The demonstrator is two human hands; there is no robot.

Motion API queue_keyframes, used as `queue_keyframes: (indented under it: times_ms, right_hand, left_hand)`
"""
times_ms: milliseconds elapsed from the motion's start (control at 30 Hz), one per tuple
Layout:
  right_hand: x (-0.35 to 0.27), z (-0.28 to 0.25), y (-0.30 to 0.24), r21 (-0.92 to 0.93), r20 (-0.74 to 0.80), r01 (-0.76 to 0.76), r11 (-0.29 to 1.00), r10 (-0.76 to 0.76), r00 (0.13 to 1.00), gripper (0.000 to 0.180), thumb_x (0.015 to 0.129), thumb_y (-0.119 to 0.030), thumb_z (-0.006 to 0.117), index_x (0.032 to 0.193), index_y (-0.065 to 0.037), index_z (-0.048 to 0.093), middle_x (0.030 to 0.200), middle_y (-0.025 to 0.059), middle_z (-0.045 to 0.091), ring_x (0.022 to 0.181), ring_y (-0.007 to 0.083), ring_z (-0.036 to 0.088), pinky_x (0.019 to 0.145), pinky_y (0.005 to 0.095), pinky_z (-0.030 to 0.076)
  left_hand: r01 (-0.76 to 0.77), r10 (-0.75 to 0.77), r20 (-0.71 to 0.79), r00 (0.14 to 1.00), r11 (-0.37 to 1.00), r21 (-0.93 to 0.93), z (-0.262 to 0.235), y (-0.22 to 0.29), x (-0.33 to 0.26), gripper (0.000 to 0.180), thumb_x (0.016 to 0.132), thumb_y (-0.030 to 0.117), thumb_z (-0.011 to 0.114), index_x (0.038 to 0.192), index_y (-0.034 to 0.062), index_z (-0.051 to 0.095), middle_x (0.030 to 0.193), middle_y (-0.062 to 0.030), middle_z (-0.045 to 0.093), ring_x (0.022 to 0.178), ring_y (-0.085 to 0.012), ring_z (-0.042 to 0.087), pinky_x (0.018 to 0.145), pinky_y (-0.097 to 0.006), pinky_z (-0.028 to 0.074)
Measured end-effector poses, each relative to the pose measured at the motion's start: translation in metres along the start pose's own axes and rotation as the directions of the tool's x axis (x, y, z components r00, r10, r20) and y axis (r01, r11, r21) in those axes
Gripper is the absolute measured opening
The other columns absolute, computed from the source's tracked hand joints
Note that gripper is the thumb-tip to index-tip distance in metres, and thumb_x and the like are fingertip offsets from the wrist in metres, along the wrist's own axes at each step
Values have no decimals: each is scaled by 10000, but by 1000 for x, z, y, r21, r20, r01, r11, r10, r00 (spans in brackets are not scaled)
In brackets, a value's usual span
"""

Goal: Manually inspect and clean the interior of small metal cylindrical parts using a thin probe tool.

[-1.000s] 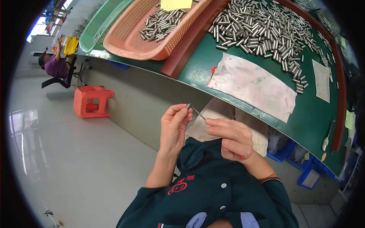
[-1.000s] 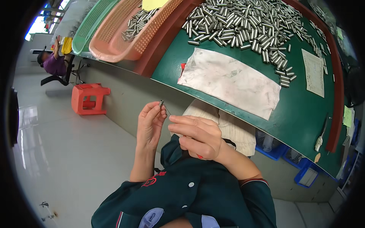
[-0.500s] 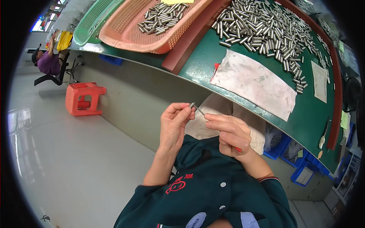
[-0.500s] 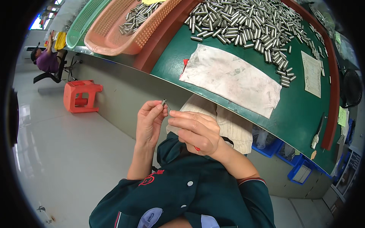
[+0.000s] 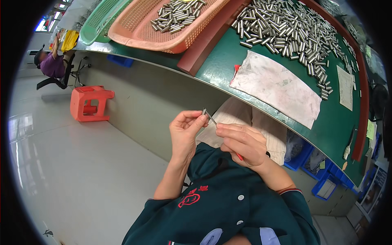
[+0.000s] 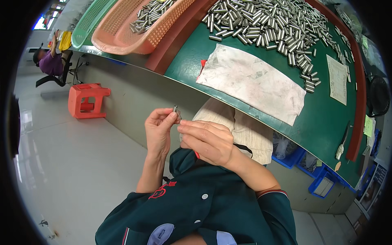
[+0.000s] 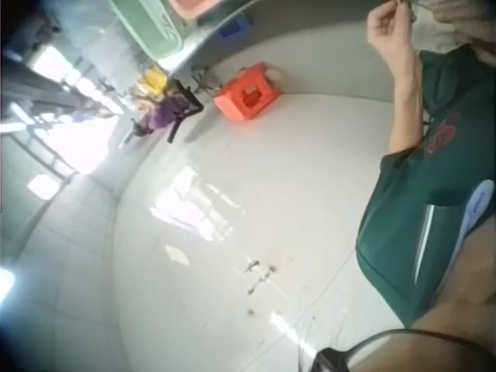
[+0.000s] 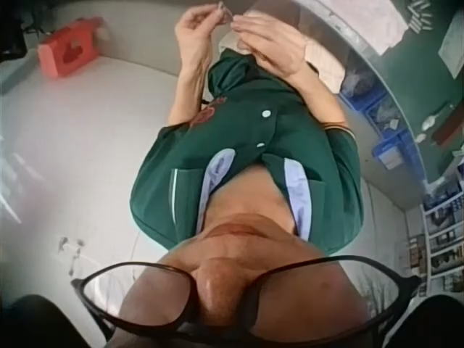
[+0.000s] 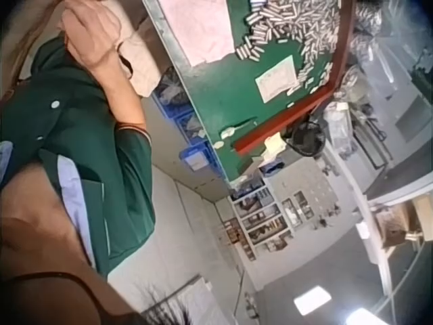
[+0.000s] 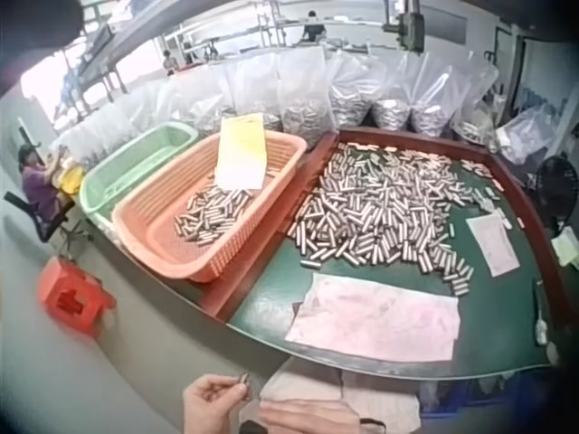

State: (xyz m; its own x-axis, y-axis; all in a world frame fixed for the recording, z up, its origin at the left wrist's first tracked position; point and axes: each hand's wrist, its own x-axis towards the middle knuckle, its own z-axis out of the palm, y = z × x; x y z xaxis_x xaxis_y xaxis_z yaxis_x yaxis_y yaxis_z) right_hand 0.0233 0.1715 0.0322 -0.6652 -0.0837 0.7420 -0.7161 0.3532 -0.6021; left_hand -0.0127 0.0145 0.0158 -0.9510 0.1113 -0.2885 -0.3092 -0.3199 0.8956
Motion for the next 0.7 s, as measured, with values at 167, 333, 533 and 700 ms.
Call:
queue_keyframes:
  times_ms: [167, 333, 533, 700]
  right_hand:
    - [2, 13, -2, -27, -45, -19, 999, 18, 999, 277, 589, 24, 641, 858, 49, 578, 891, 176, 603, 820, 292, 616, 648, 315, 525]
    - [0, 12, 0, 0, 84, 62, 998, -62, 995, 287, 572, -17, 601, 848, 60, 585, 887, 202, 596, 847, 320, 604, 684, 345, 526]
    - [2, 10, -5, -56, 122, 98, 994, -90, 988, 235, 614, -38, 621, 838, 29, 598, 887, 177, 608, 854, 296, 606, 704, 345, 525]
    - [-4, 5, -6, -31, 73, 73, 997, -71, 995, 206, 632, -40, 651, 823, 13, 599, 895, 165, 609, 854, 289, 607, 699, 346, 526]
  left_hand:
    - [-132, 128, -103, 986, 991, -30, -3, -2, 4, 95, 759, -50, 583, 851, -32, 567, 785, -111, 612, 678, -130, 580, 655, -224, 477]
    - [-184, 177, -159, 971, 983, -30, -5, -1, 5, 90, 764, -49, 578, 852, -32, 564, 783, -108, 607, 677, -129, 578, 650, -225, 478]
    - [-308, 350, -182, 919, 924, 226, 10, -7, 6, 67, 786, -11, 568, 852, -18, 557, 781, -102, 610, 691, -130, 561, 651, -241, 457]
    - [-348, 373, -187, 909, 925, 153, 11, -10, 2, 69, 793, -18, 556, 861, -20, 547, 803, -115, 606, 695, -138, 559, 652, -250, 458]
